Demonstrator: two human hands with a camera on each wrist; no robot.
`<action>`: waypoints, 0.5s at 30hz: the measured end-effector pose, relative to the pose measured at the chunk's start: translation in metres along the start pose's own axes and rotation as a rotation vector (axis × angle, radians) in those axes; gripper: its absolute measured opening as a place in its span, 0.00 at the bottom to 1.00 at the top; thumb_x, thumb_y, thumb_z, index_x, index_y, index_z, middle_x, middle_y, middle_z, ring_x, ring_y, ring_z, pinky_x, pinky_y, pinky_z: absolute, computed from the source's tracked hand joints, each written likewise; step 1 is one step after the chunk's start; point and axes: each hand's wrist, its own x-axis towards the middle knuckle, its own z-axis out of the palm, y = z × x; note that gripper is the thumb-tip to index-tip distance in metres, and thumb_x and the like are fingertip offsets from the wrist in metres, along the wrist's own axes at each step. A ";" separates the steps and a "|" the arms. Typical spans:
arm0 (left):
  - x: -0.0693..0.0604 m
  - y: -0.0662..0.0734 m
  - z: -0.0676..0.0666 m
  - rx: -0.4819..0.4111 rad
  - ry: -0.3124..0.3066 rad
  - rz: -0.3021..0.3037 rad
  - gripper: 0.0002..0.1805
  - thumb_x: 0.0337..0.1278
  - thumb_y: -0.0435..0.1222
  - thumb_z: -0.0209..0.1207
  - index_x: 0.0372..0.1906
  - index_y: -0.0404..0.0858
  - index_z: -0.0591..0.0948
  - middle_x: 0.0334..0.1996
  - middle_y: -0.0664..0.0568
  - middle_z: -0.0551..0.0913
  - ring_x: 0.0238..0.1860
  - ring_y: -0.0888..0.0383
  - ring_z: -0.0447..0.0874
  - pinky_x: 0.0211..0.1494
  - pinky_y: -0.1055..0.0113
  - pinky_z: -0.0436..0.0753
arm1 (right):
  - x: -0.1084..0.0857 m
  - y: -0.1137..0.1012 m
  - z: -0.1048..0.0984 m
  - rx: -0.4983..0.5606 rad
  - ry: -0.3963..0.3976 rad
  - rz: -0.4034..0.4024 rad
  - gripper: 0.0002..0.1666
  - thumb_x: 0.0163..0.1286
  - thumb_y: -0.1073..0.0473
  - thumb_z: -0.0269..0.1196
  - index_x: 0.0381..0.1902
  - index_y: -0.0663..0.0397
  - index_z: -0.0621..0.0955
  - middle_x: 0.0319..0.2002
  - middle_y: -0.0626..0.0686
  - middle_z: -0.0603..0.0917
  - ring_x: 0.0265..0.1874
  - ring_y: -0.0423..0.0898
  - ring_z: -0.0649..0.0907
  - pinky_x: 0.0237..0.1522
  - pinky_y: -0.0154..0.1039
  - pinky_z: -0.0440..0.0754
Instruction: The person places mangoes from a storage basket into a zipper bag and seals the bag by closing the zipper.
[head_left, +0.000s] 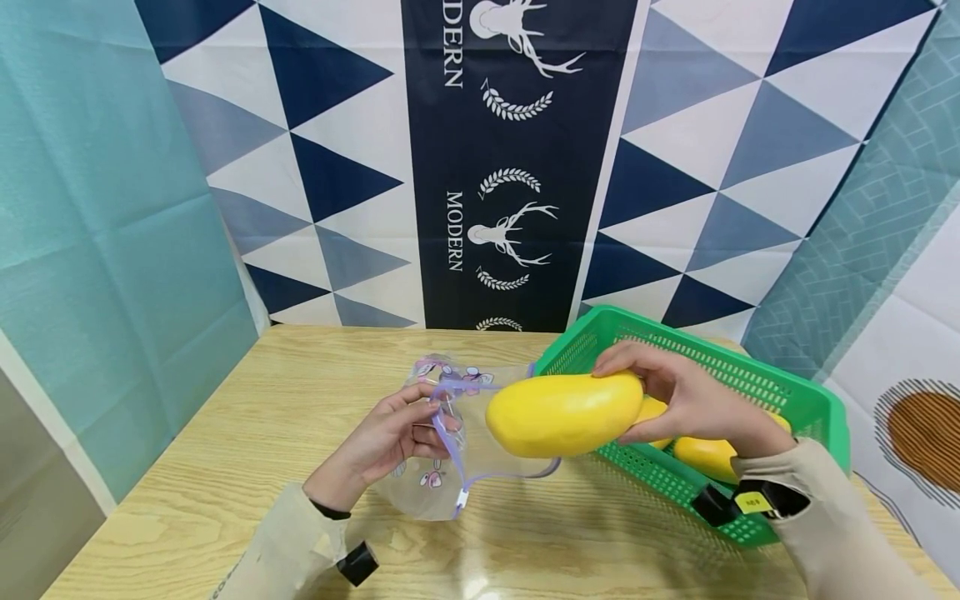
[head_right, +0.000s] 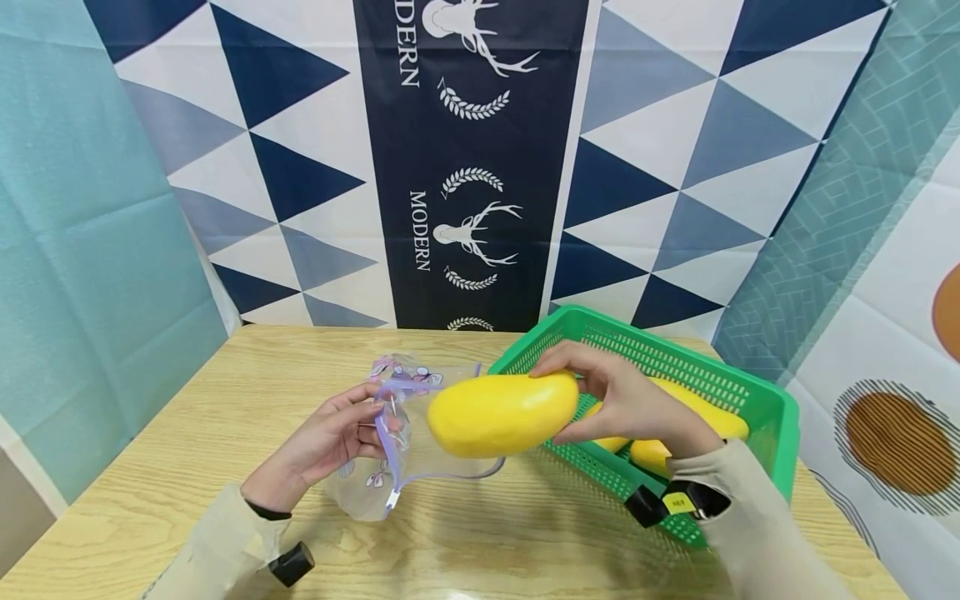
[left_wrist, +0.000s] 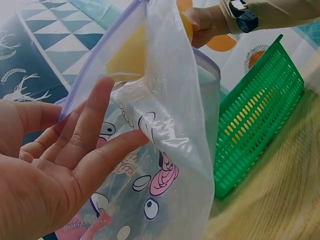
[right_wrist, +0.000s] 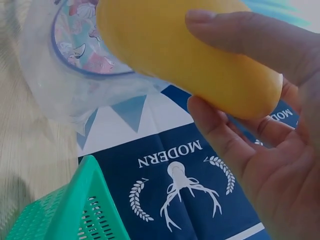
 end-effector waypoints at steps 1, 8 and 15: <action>0.000 0.000 0.000 -0.002 -0.004 0.002 0.17 0.78 0.28 0.39 0.49 0.45 0.78 0.40 0.52 0.89 0.38 0.59 0.90 0.44 0.62 0.86 | 0.000 -0.001 0.001 -0.016 0.003 0.012 0.41 0.46 0.84 0.72 0.59 0.63 0.75 0.55 0.58 0.75 0.49 0.49 0.77 0.46 0.38 0.84; 0.000 0.000 0.001 0.002 -0.010 0.005 0.17 0.78 0.28 0.38 0.49 0.44 0.77 0.40 0.52 0.89 0.39 0.59 0.90 0.45 0.61 0.86 | 0.003 -0.005 0.009 -0.131 0.033 0.143 0.38 0.47 0.76 0.77 0.57 0.56 0.77 0.54 0.53 0.77 0.50 0.48 0.75 0.45 0.40 0.84; 0.001 0.001 0.005 0.011 0.032 -0.029 0.16 0.78 0.28 0.39 0.49 0.44 0.77 0.39 0.52 0.89 0.37 0.58 0.90 0.44 0.60 0.86 | 0.008 -0.007 0.023 -0.209 0.062 0.157 0.37 0.48 0.69 0.79 0.57 0.50 0.78 0.52 0.49 0.79 0.49 0.45 0.78 0.45 0.39 0.85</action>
